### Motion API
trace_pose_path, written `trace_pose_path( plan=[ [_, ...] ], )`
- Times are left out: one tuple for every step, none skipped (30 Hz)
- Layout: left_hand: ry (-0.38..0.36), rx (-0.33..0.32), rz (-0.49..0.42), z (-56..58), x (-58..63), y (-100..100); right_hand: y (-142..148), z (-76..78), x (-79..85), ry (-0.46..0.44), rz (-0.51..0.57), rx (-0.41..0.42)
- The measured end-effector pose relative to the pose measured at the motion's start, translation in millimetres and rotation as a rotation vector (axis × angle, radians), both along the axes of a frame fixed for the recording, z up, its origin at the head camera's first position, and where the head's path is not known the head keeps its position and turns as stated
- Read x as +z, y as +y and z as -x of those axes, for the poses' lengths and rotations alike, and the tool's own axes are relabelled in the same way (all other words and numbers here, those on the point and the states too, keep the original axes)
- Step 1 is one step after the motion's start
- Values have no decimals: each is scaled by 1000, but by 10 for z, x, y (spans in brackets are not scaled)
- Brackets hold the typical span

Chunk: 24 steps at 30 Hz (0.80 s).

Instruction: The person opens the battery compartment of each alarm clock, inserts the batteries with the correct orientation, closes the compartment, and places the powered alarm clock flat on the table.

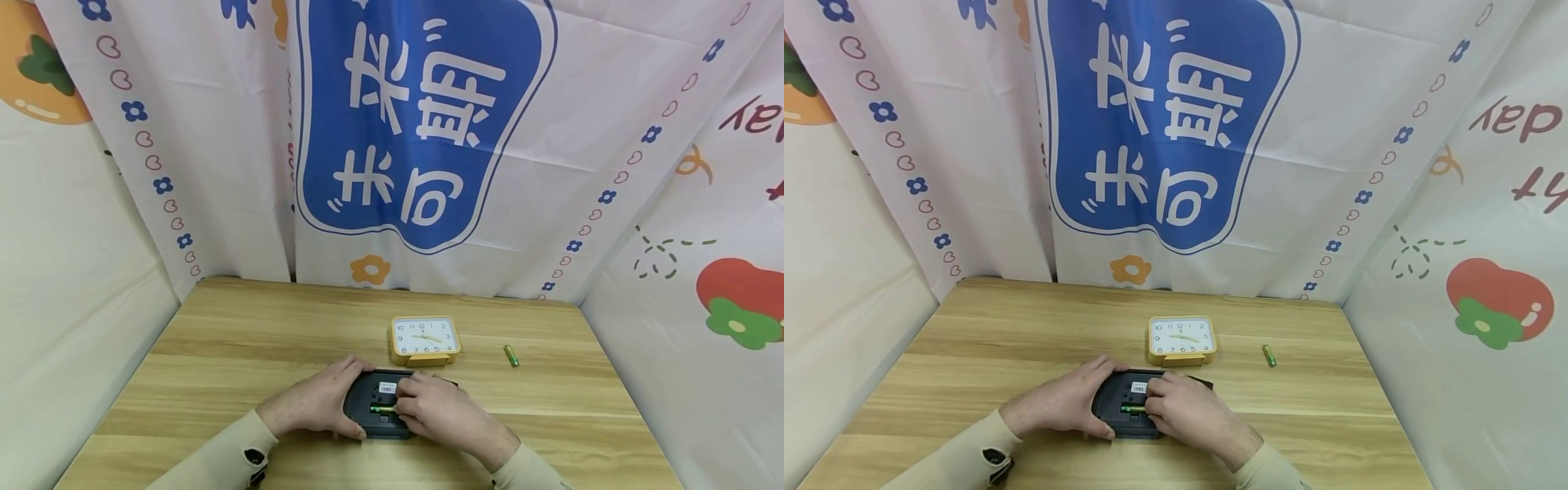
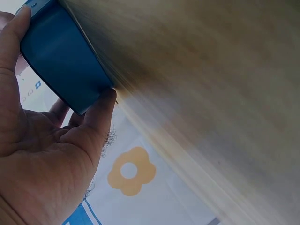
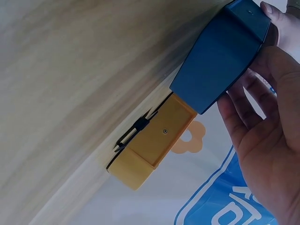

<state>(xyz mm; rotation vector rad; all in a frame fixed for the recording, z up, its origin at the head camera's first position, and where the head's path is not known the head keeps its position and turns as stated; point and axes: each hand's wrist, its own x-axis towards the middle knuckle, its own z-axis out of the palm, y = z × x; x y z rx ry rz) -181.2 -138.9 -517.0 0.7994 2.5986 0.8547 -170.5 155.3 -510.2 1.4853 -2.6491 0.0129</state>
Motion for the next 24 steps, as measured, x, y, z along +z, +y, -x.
trace_pose_path(
  plan=[
    [0,0,1,0,0,-1,0,1,-1,-5,4,0],
    [0,1,3,1,0,-2,1,2,-3,-12,9,-1],
    [0,1,4,1,0,-3,2,5,-4,-20,13,-4],
    [0,0,5,2,1,-3,4,8,-6,-24,16,-4],
    [0,0,6,2,1,-4,5,10,-6,-27,18,-5],
    [2,-1,8,3,2,-4,8,13,-7,-31,17,-6],
    [2,-2,8,4,2,-5,11,17,-8,-31,15,-5],
    [3,-3,8,5,3,-6,13,20,-8,-34,13,-6],
    [3,-3,8,6,4,-8,16,23,-8,-40,10,-9],
    [4,-4,8,7,4,-7,21,24,-5,-45,5,-12],
    [3,-4,8,8,4,-6,25,24,-1,-51,2,-16],
    [2,-4,8,8,3,-5,29,25,3,-62,3,-22],
    [1,-4,8,9,3,-4,33,25,7,-71,3,-28],
    [0,-3,8,9,3,-3,39,24,11,-77,4,-34],
    [-1,-2,8,10,2,-3,43,24,13,-78,6,-37],
    [-3,-2,9,10,2,-2,49,24,13,-75,10,-37],
    [-5,-2,10,11,1,-2,56,23,14,-70,15,-35],
    [-5,-2,10,11,1,-2,65,23,15,-67,22,-33],
    [-6,-2,10,12,2,-3,74,23,13,-57,25,-27],
    [-7,-3,9,13,1,-4,82,23,9,-51,32,-23],
    [-9,-4,9,14,0,-4,93,24,11,-49,42,-19],
    [-9,-5,9,14,0,-5,105,24,10,-48,49,-17],
    [-9,-6,9,15,-1,-6,117,24,11,-46,59,-19],
    [-10,-6,8,15,-1,-6,129,27,12,-44,71,-23]
  ],
)
